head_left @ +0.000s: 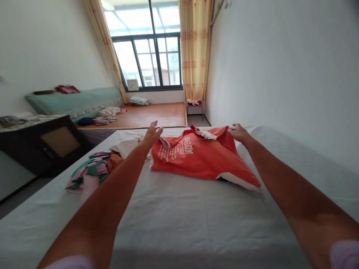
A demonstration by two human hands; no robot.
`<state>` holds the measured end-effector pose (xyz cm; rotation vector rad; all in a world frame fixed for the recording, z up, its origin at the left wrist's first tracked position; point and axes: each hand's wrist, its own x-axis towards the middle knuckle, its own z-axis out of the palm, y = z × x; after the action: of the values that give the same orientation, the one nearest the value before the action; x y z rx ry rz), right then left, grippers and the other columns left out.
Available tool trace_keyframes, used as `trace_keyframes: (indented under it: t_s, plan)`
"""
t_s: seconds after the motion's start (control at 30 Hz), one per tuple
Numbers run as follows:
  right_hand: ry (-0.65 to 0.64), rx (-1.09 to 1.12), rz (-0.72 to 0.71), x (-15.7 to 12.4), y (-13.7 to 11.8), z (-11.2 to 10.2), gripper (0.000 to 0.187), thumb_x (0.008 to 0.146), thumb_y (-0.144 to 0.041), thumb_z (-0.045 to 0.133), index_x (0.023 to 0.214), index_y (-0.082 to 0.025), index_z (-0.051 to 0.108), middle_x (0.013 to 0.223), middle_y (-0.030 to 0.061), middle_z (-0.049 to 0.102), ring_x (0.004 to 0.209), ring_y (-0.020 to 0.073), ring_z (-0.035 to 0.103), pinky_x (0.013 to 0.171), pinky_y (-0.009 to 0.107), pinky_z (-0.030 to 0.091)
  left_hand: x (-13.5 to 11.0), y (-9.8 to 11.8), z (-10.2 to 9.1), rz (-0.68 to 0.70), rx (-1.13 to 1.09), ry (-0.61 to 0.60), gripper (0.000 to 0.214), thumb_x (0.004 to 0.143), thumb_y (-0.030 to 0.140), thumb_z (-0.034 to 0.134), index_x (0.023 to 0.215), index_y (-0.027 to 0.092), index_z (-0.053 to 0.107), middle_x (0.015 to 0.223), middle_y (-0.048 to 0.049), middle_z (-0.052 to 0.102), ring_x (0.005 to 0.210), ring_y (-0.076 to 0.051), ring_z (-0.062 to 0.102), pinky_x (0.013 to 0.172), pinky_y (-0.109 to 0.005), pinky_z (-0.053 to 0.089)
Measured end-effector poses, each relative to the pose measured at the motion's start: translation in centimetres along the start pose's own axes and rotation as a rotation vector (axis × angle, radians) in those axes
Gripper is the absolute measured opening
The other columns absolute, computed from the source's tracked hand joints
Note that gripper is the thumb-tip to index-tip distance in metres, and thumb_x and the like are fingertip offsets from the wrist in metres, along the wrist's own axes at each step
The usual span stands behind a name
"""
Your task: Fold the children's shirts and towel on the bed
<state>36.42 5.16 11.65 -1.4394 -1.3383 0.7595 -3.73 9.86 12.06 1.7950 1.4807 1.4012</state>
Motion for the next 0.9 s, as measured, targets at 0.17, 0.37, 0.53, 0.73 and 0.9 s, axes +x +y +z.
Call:
trace_keyframes:
  t_s: [0.17, 0.37, 0.53, 0.73, 0.9]
  plan:
    - [-0.243, -0.108, -0.039, -3.7, 1.1, -1.9, 0.044, 0.065, -0.045, 0.076, 0.099, -0.018, 0.068, 0.091, 0.0082, 0.070, 0.087, 0.0231, 0.061, 0.078, 0.034, 0.049, -5.2, -3.8, -2.5, 0.044, 0.214, -0.342, 0.043, 0.082, 0.045, 0.052, 0.104, 0.012, 0.066, 0.102, -0.0103, 0.069, 0.095, -0.025, 0.063, 0.088, -0.037, 0.047]
    - [-0.950, -0.488, -0.169, -7.9, 3.9, -2.5, 0.062, 0.059, -0.051, 0.078, 0.114, -0.026, 0.067, 0.119, 0.0049, 0.063, 0.111, 0.0293, 0.055, 0.096, 0.034, 0.042, -10.7, -6.2, -3.1, 0.254, 0.342, -0.739, 0.035, 0.075, 0.040, 0.063, 0.104, 0.021, 0.070, 0.110, -0.0061, 0.068, 0.104, -0.024, 0.059, 0.097, -0.033, 0.042]
    - [-0.871, -0.587, -0.317, -8.7, 5.9, -2.5, 0.051, 0.067, -0.042, 0.072, 0.113, -0.022, 0.067, 0.115, 0.0081, 0.064, 0.107, 0.0277, 0.056, 0.095, 0.037, 0.041, -10.8, -7.7, -2.3, 0.330, 0.453, -0.550, 0.030, 0.076, 0.025, 0.052, 0.100, 0.023, 0.071, 0.111, -0.0059, 0.066, 0.107, -0.022, 0.057, 0.099, -0.034, 0.040]
    - [-0.683, -0.281, -0.182, -8.7, 4.4, -3.1, 0.047, 0.082, -0.049, 0.058, 0.116, -0.017, 0.064, 0.086, 0.0051, 0.066, 0.076, 0.0191, 0.059, 0.070, 0.030, 0.046, -9.1, -7.1, -3.8, 0.127, 0.345, -0.256, 0.040, 0.079, 0.039, 0.052, 0.112, 0.019, 0.064, 0.096, -0.0047, 0.069, 0.089, -0.021, 0.062, 0.084, -0.032, 0.048]
    - [-0.446, -0.058, 0.075, -8.2, 5.4, -3.2, 0.055, 0.083, -0.061, 0.053, 0.117, -0.020, 0.063, 0.100, 0.0100, 0.069, 0.085, 0.0213, 0.061, 0.071, 0.031, 0.049, -8.7, -8.3, -5.1, 0.023, 0.350, -0.107, 0.071, 0.078, 0.053, 0.055, 0.136, 0.013, 0.045, 0.102, -0.0091, 0.065, 0.087, -0.021, 0.062, 0.081, -0.034, 0.049]
